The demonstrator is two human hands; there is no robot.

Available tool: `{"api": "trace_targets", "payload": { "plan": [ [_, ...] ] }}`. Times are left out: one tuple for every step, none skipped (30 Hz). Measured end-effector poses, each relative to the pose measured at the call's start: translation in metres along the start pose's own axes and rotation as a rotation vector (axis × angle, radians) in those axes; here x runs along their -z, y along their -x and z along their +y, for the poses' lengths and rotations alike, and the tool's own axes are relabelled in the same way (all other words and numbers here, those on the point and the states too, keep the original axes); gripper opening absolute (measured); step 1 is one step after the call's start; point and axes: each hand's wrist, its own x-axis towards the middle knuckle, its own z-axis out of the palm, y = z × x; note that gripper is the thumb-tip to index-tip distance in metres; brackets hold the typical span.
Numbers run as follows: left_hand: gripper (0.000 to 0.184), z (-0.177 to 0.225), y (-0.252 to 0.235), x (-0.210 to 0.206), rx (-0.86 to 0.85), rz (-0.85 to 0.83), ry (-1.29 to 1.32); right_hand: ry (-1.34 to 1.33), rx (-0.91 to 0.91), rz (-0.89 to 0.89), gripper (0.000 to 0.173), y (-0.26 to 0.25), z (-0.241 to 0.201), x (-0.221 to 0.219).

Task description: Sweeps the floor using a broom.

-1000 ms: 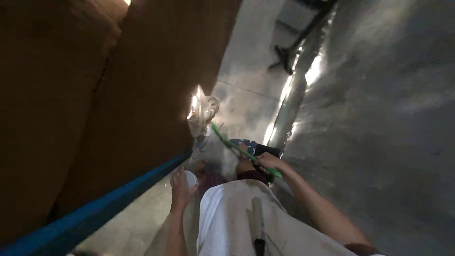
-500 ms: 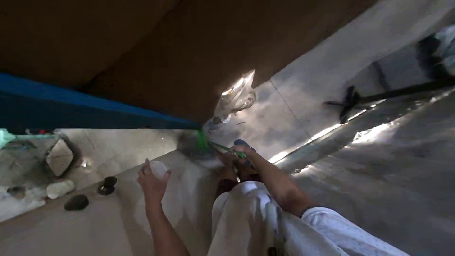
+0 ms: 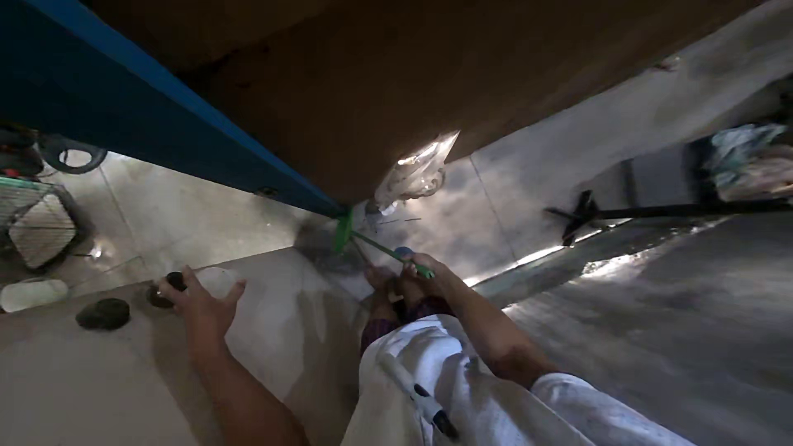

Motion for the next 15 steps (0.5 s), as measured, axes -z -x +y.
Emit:
{"api": "trace_targets", "payload": {
  "plan": [
    [0.111,-0.001,-0.004,0.003,0.015,-0.002,-0.011,-0.029,-0.001,-0.013,0.027,-0.009,-0.001,0.012],
    [0.112,-0.003,-0.009,0.004,0.032,0.002,-0.010,-0.077,0.005,-0.014,0.028,-0.012,0.001,0.024],
    [0.112,-0.007,-0.014,0.004,0.047,0.004,0.000,-0.127,0.011,-0.009,0.029,-0.011,0.006,0.034],
    [0.113,-0.011,-0.018,0.004,0.059,0.005,0.014,-0.174,0.021,-0.001,0.030,-0.005,0.011,0.042],
    [0.114,-0.015,-0.023,0.004,0.071,-0.002,0.033,-0.216,0.035,0.019,0.029,0.003,0.018,0.047],
    [0.116,-0.019,-0.027,0.004,0.082,-0.011,0.046,-0.244,0.047,0.050,0.026,0.015,0.021,0.046],
    [0.117,-0.022,-0.030,0.004,0.090,-0.019,0.048,-0.256,0.056,0.071,0.024,0.032,0.023,0.041],
    [0.118,-0.025,-0.031,0.003,0.090,-0.024,0.038,-0.258,0.060,0.080,0.023,0.048,0.025,0.033],
    [0.117,-0.028,-0.032,0.004,0.085,-0.034,0.031,-0.250,0.064,0.076,0.023,0.062,0.026,0.024],
    [0.116,-0.031,-0.032,0.003,0.074,-0.042,0.040,-0.233,0.072,0.052,0.023,0.072,0.026,0.016],
    [0.115,-0.033,-0.033,0.002,0.061,-0.050,0.051,-0.215,0.084,0.023,0.023,0.077,0.024,0.009],
    [0.114,-0.035,-0.034,0.001,0.053,-0.063,0.057,-0.205,0.091,-0.014,0.024,0.074,0.021,0.005],
    [0.113,-0.036,-0.034,0.000,0.049,-0.077,0.049,-0.205,0.090,-0.051,0.025,0.065,0.017,0.002],
    [0.113,-0.036,-0.035,-0.001,0.048,-0.086,0.036,-0.222,0.076,-0.071,0.028,0.054,0.011,-0.001],
    [0.112,-0.036,-0.035,-0.001,0.049,-0.091,0.024,-0.251,0.054,-0.088,0.029,0.041,0.006,-0.001]
  ]
}}
